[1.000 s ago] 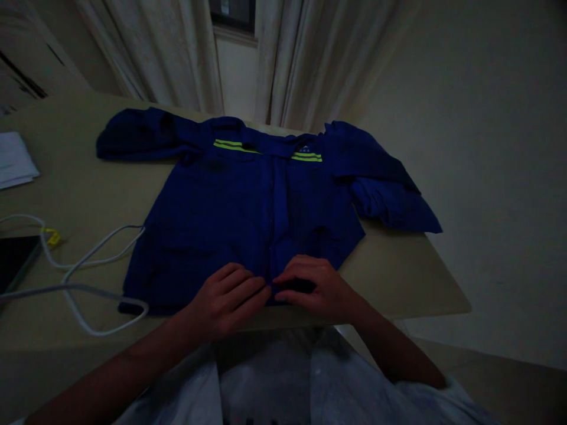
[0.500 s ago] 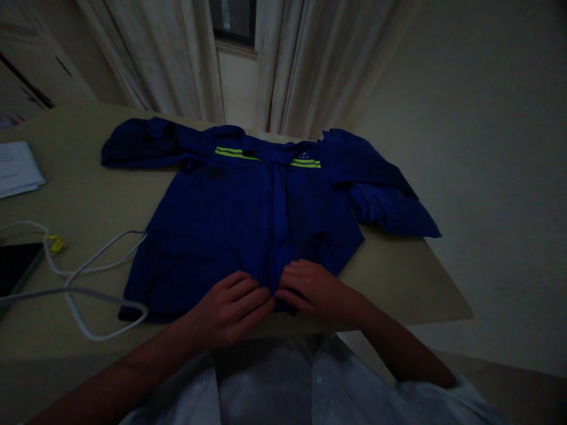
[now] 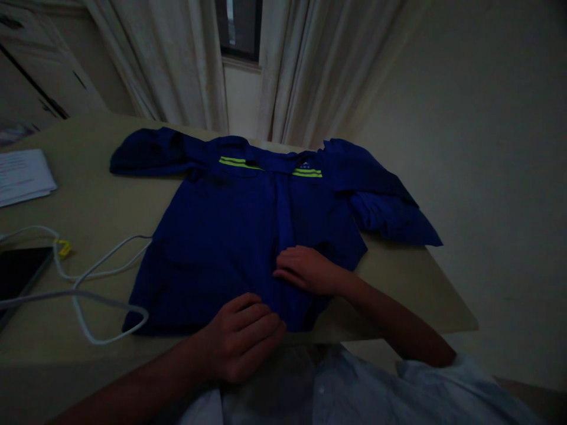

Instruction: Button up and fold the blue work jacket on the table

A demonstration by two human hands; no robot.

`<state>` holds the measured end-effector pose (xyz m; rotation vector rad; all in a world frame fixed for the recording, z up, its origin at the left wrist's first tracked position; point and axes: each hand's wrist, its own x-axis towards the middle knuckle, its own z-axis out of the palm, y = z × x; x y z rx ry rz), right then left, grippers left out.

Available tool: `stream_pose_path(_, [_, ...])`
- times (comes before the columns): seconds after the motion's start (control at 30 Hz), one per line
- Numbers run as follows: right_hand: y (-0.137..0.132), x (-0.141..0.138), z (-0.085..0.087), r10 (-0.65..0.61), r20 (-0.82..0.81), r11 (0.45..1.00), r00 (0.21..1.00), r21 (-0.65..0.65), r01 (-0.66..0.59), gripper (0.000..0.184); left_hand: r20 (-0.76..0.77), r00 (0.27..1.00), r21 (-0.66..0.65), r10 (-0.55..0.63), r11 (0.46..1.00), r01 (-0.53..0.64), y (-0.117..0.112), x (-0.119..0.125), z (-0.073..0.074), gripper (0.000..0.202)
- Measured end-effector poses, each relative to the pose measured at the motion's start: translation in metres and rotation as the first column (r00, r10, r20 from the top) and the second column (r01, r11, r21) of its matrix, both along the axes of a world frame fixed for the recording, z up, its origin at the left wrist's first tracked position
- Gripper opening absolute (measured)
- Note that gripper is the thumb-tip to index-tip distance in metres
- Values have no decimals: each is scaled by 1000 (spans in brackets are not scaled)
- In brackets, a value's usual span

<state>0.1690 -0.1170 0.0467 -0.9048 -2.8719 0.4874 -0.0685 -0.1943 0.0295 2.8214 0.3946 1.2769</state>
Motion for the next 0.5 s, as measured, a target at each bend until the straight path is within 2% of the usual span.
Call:
stream_pose_path(0.1, [25,3,-8,-81,69,994,994,73,76,32,-6,1000,-65,-27,998,27,-4,1,2,20])
stream_pose_path(0.17, [52,6,-10,-130,130,987,983,115,115,32,-25,999,-84,-40,996,38,-7,1,2,17])
stream_pose_path(0.37, [165,13,-14,-221,238,972,946,130,195,27,-108,994,-96,5,995,-15,-20,3,-14,20])
stream_pose_path(0.5, [240,12,-10,-290,272,953,918,167,252,27,-122,993,-63,8,998,-16,-16,4,-25,18])
